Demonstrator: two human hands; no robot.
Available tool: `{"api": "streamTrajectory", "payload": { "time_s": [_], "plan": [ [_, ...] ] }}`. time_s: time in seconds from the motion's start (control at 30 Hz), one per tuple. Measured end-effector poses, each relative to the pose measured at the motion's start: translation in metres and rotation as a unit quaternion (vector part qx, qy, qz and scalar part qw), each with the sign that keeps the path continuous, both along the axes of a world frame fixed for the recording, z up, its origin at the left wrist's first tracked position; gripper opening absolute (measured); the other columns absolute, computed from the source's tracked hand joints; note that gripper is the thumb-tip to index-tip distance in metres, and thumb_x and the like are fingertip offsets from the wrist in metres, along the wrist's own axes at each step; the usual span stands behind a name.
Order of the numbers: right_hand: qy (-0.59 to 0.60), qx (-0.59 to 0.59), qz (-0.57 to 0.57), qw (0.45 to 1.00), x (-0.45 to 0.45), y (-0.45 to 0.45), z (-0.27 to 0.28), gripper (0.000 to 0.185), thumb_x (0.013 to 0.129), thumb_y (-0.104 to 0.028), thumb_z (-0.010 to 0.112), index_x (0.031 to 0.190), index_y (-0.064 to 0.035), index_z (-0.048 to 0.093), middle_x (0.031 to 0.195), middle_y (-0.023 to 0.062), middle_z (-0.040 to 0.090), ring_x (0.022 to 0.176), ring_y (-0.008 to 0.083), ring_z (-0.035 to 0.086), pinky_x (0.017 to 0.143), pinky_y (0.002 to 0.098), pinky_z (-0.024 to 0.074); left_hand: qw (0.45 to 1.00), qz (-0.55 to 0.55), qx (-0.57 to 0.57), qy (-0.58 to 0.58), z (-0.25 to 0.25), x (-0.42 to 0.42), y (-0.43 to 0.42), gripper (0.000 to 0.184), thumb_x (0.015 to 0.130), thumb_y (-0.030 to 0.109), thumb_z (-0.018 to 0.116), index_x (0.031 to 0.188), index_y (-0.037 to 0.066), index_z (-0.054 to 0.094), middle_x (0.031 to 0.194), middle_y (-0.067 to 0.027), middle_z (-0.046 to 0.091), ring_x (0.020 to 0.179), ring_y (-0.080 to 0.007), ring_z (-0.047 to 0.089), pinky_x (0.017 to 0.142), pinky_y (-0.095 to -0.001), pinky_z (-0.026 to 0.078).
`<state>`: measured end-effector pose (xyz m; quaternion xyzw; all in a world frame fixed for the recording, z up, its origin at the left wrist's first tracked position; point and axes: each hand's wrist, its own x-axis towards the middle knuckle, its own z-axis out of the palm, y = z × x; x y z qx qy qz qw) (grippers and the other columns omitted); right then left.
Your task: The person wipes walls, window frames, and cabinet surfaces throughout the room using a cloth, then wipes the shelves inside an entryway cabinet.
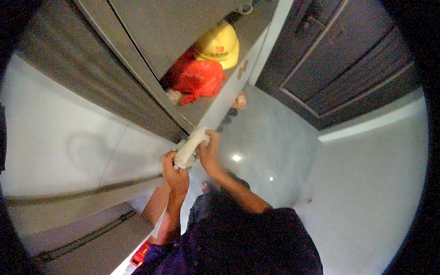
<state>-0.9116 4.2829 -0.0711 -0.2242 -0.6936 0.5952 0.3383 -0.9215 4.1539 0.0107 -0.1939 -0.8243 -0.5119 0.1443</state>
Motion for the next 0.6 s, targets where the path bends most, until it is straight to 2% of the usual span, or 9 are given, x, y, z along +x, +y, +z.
{"api": "streamTrajectory", "payload": {
  "time_s": [0.1, 0.17, 0.23, 0.37, 0.4, 0.43, 0.47, 0.5, 0.6],
  "plan": [
    [0.055, 0.102, 0.053, 0.992, -0.017, 0.041, 0.093, 0.044, 0.084, 0.011, 0.052, 0.125, -0.0017, 0.044, 0.114, 0.0102, 0.049, 0.111, 0.0188, 0.048, 0.098, 0.0301, 0.0392, 0.997, 0.010, 0.073, 0.029, 0.046, -0.014, 0.028, 0.033, 0.082, 0.001, 0.064, 0.113, 0.001, 0.054, 0.104, -0.0168, 0.059, 0.100, -0.0318, 0.058, 0.088, -0.0403, 0.047],
    [0.135, 0.176, 0.056, 0.973, -0.033, 0.067, 0.146, 0.040, 0.081, 0.007, 0.059, 0.120, -0.0015, 0.051, 0.114, 0.0160, 0.051, 0.108, 0.0284, 0.051, 0.096, 0.0370, 0.0421, 0.994, 0.038, 0.078, 0.067, 0.078, -0.023, 0.048, 0.038, 0.081, 0.004, 0.068, 0.117, 0.000, 0.053, 0.105, -0.0175, 0.058, 0.100, -0.0312, 0.058, 0.088, -0.0400, 0.047],
    [0.209, 0.215, 0.081, 0.951, -0.046, 0.068, 0.182, 0.036, 0.081, 0.002, 0.064, 0.115, -0.0024, 0.057, 0.115, 0.0187, 0.053, 0.104, 0.0346, 0.054, 0.091, 0.0412, 0.0454, 0.964, 0.088, 0.061, 0.242, 0.132, -0.029, 0.055, 0.030, 0.092, 0.013, 0.062, 0.116, -0.002, 0.052, 0.112, -0.0140, 0.057, 0.099, -0.0251, 0.058, 0.090, -0.0377, 0.048],
    [0.370, 0.283, 0.127, 0.875, -0.079, 0.086, 0.234, 0.039, 0.075, 0.001, 0.068, 0.113, -0.0052, 0.065, 0.112, 0.0139, 0.054, 0.101, 0.0323, 0.055, 0.083, 0.0420, 0.0480, 0.889, 0.315, 0.163, 0.289, 0.196, -0.032, 0.095, 0.036, 0.091, 0.017, 0.063, 0.117, -0.004, 0.051, 0.111, -0.0151, 0.056, 0.100, -0.0249, 0.056, 0.090, -0.0377, 0.046],
    [0.371, 0.291, 0.138, 0.871, -0.081, 0.097, 0.256, 0.040, 0.075, -0.002, 0.068, 0.115, -0.0059, 0.065, 0.111, 0.0132, 0.055, 0.101, 0.0321, 0.055, 0.083, 0.0426, 0.0481, 0.878, 0.375, 0.125, 0.270, 0.216, -0.029, 0.106, 0.034, 0.094, 0.018, 0.062, 0.117, -0.005, 0.051, 0.112, -0.0153, 0.056, 0.099, -0.0244, 0.057, 0.091, -0.0370, 0.045],
    [0.372, 0.300, 0.149, 0.866, -0.082, 0.111, 0.277, 0.041, 0.076, -0.004, 0.068, 0.117, -0.0067, 0.064, 0.111, 0.0125, 0.055, 0.101, 0.0318, 0.055, 0.083, 0.0433, 0.0482, 0.877, 0.328, 0.190, 0.296, 0.227, -0.030, 0.120, 0.033, 0.093, 0.015, 0.065, 0.116, -0.004, 0.051, 0.112, -0.0145, 0.056, 0.098, -0.0238, 0.057, 0.092, -0.0362, 0.045],
    [0.392, 0.314, 0.131, 0.855, -0.087, 0.125, 0.296, 0.040, 0.077, -0.006, 0.066, 0.117, -0.0065, 0.065, 0.112, 0.0126, 0.055, 0.101, 0.0317, 0.054, 0.084, 0.0428, 0.0474, 0.871, 0.342, 0.174, 0.308, 0.238, -0.029, 0.132, 0.033, 0.091, 0.012, 0.065, 0.117, -0.004, 0.052, 0.112, -0.0147, 0.056, 0.098, -0.0244, 0.058, 0.091, -0.0367, 0.045],
    [0.411, 0.319, 0.107, 0.847, -0.091, 0.142, 0.315, 0.041, 0.075, -0.001, 0.067, 0.115, -0.0057, 0.066, 0.112, 0.0131, 0.055, 0.101, 0.0317, 0.055, 0.084, 0.0419, 0.0479, 0.865, 0.354, 0.157, 0.318, 0.249, -0.030, 0.148, 0.034, 0.089, 0.009, 0.066, 0.117, -0.003, 0.052, 0.111, -0.0149, 0.057, 0.097, -0.0250, 0.058, 0.091, -0.0373, 0.046],
    [0.440, 0.322, 0.031, 0.838, -0.112, 0.177, 0.345, 0.042, 0.072, 0.008, 0.067, 0.112, -0.0037, 0.067, 0.113, 0.0148, 0.054, 0.101, 0.0322, 0.055, 0.086, 0.0403, 0.0482, 0.862, 0.230, 0.144, 0.428, 0.270, -0.039, 0.187, 0.035, 0.083, 0.002, 0.065, 0.116, -0.003, 0.054, 0.109, -0.0154, 0.060, 0.097, -0.0264, 0.059, 0.089, -0.0394, 0.047]
  ]
}}
